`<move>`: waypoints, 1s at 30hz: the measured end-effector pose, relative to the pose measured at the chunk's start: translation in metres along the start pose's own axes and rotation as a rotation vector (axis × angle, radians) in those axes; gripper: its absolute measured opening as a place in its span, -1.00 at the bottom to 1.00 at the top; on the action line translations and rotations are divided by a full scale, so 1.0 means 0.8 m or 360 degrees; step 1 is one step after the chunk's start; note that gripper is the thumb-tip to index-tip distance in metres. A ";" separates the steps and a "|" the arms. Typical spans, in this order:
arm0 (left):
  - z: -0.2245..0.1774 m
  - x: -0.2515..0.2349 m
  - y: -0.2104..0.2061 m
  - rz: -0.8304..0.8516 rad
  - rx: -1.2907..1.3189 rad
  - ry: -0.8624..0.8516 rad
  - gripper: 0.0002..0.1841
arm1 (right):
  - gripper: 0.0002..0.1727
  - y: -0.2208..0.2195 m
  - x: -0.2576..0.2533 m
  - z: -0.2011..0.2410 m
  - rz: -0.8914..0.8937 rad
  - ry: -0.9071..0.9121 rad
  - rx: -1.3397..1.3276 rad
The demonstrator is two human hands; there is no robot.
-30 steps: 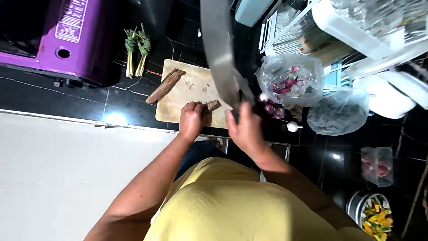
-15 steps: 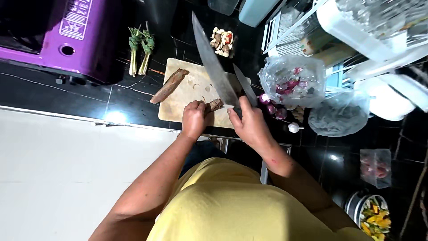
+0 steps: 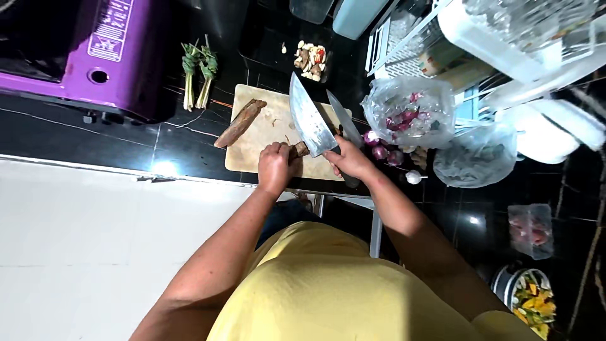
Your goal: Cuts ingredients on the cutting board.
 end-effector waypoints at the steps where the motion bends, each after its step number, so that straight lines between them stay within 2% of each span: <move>1: 0.000 -0.001 -0.001 -0.0001 0.0004 -0.0006 -0.63 | -0.59 0.000 0.010 0.006 -0.0077 0.0014 0.0143; 5: -0.001 -0.001 0.001 -0.0013 0.0029 -0.0019 -0.64 | -0.64 0.002 0.048 0.055 -0.0447 0.0222 0.0647; 8: 0.000 -0.001 0.000 0.0001 0.0014 -0.0005 -0.64 | -0.69 -0.004 0.069 0.079 -0.0688 0.0383 0.0711; 10: -0.001 -0.002 0.002 -0.0029 0.0011 -0.0034 -0.65 | -0.65 -0.021 0.055 0.070 -0.0620 0.0235 0.0764; 12: -0.002 0.000 0.002 -0.0016 0.0022 -0.0037 -0.65 | -0.60 -0.037 0.033 0.049 -0.0391 -0.0030 0.0816; 15: -0.002 -0.001 0.004 -0.0021 0.0020 -0.0042 -0.66 | -0.57 -0.029 0.020 0.045 -0.0256 -0.0057 0.0789; 19: -0.002 -0.003 0.004 0.0023 0.0027 0.0010 -0.63 | -0.53 -0.003 0.013 0.015 -0.0145 -0.0099 0.0361; 21: -0.001 -0.003 0.005 0.0051 0.0058 0.0050 -0.60 | -0.53 -0.003 0.020 0.013 -0.0165 -0.0128 0.0294; 26: 0.001 -0.010 0.002 0.0239 0.0102 0.0163 -0.54 | -0.59 -0.009 0.029 0.023 -0.0351 -0.0024 0.0528; 30: -0.010 -0.011 0.000 0.0288 0.0121 0.0168 -0.59 | -0.59 -0.022 0.035 0.037 -0.0394 -0.0019 0.0736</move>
Point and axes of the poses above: each hand's wrist, its own x-axis away from the middle knuckle, its own y-axis out of the back of the hand, z = x × y, the point moved 9 cm from there along -x, towards the middle knuckle, and after that the axes turned 4 degrees about z, right-handed, at the moved point
